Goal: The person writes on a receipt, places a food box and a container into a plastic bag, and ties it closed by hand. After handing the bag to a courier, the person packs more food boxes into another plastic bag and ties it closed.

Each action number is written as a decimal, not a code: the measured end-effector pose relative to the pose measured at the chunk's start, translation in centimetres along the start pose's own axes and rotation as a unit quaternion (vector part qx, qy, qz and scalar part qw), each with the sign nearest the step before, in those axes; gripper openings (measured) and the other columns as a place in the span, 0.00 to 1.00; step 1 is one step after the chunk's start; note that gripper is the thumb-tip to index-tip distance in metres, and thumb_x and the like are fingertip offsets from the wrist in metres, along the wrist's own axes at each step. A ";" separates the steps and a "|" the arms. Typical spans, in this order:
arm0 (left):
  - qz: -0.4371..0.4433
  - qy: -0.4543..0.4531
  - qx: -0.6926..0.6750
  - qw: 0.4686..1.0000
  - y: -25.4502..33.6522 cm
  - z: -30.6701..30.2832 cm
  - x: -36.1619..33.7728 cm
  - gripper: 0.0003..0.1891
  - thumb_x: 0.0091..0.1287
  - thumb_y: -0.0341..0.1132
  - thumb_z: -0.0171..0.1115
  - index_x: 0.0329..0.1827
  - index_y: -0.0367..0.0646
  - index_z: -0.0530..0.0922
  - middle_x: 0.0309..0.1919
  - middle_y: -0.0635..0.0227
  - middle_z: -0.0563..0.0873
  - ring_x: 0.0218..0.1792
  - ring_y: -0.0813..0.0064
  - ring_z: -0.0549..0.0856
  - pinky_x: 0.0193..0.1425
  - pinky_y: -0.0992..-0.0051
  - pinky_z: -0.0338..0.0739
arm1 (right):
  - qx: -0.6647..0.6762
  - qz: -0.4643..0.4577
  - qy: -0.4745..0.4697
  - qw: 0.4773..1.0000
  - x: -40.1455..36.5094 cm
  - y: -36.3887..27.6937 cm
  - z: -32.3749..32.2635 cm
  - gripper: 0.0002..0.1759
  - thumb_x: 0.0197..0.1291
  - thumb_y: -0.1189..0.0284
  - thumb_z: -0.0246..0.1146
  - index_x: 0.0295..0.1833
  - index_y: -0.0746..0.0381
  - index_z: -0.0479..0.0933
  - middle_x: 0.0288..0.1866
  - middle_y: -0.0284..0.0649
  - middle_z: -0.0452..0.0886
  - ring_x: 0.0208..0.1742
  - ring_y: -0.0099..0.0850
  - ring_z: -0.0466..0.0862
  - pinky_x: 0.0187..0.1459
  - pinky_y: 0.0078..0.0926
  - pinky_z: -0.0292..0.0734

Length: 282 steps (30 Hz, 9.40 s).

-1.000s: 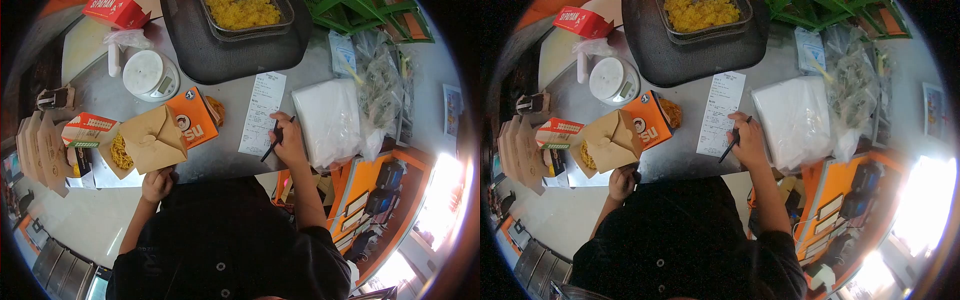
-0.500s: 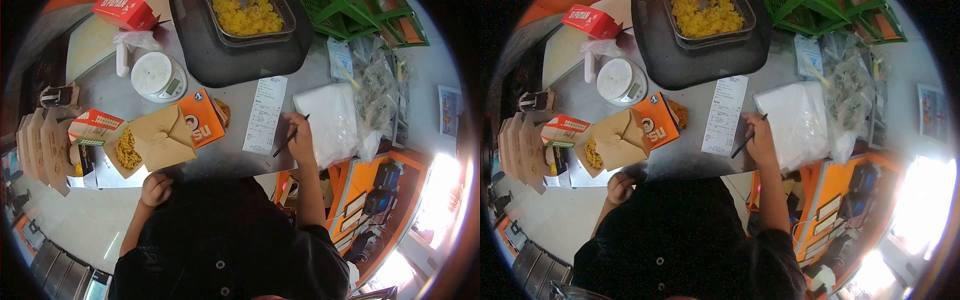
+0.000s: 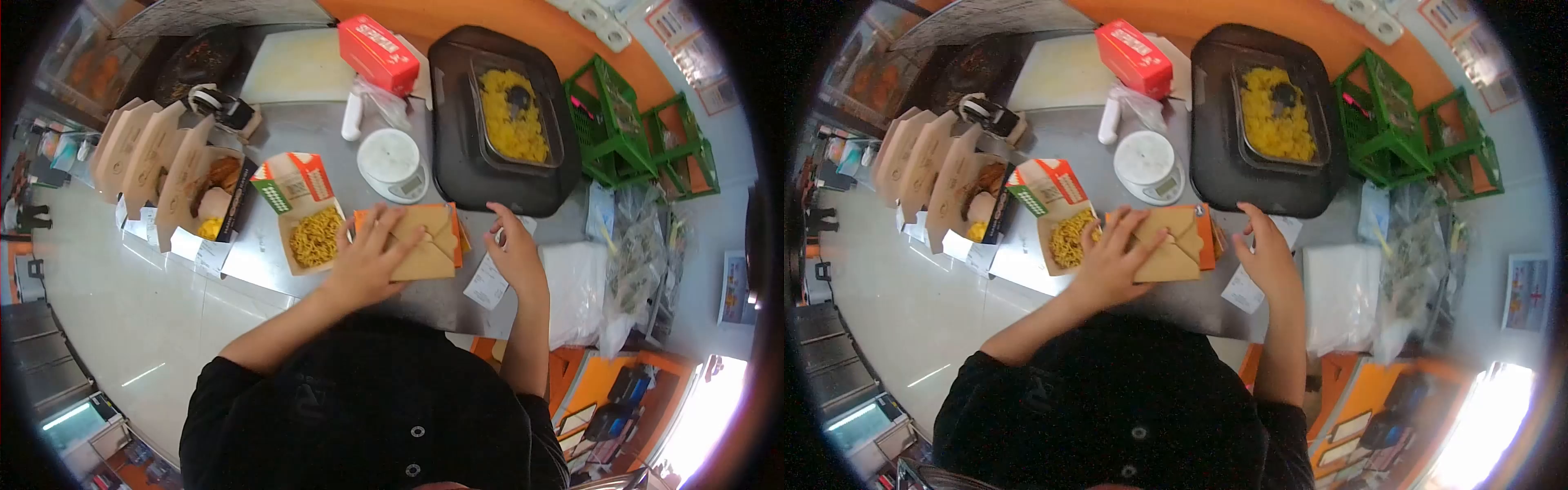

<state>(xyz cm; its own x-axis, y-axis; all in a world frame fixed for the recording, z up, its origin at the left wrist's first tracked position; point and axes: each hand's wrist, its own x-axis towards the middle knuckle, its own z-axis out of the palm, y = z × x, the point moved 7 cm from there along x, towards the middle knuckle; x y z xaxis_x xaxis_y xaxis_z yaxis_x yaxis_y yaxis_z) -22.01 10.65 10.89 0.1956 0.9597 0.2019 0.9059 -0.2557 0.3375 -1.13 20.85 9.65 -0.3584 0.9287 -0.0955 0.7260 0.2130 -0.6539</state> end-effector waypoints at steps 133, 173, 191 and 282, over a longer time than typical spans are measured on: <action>-0.067 0.045 -0.029 0.996 -15.8 -0.9 -14.5 0.38 0.49 0.44 0.69 0.68 0.67 0.65 0.72 0.66 0.60 0.71 0.59 0.60 0.60 0.30 0.50 | 0.132 0.074 -0.338 0.929 31.9 -32.3 34.6 0.18 0.65 0.59 0.59 0.47 0.63 0.79 0.58 0.43 0.73 0.45 0.32 0.77 0.40 0.43 0.78; -0.313 0.190 -0.595 0.716 -17.3 0.2 -13.6 0.31 0.58 0.44 0.69 0.61 0.38 0.68 0.61 0.57 0.60 0.64 0.63 0.62 0.68 0.67 0.59 | 0.431 0.024 0.025 0.902 -4.2 -19.2 22.0 0.38 0.60 0.77 0.62 0.71 0.59 0.49 0.26 0.33 0.76 0.26 0.17 0.74 0.29 0.14 0.66; -0.406 0.189 -0.689 0.570 -16.3 0.7 -13.6 0.33 0.62 0.40 0.66 0.63 0.36 0.58 0.52 0.61 0.71 0.52 0.72 0.74 0.57 0.72 0.70 | 0.543 -0.087 0.066 0.833 -3.7 -22.8 18.2 0.29 0.60 0.79 0.62 0.63 0.60 0.56 0.27 0.35 0.75 0.27 0.18 0.73 0.29 0.14 0.67; 0.293 -0.093 -0.139 0.941 37.0 24.5 9.9 0.37 0.52 0.46 0.66 0.66 0.45 0.64 0.68 0.62 0.62 0.70 0.64 0.59 0.67 0.47 0.53 | -0.303 0.027 0.498 0.812 -29.3 30.2 -29.9 0.06 0.61 0.75 0.55 0.38 0.65 0.75 0.34 0.44 0.80 0.36 0.40 0.80 0.39 0.33 0.75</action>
<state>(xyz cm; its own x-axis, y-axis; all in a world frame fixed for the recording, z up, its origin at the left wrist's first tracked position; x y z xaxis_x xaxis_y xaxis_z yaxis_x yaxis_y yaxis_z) 22.64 13.52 2.84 0.7173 0.6412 0.2728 0.4930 -0.7437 0.4516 48.90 9.14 15.14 0.1167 0.6628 0.7396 0.9885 -0.0052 -0.1512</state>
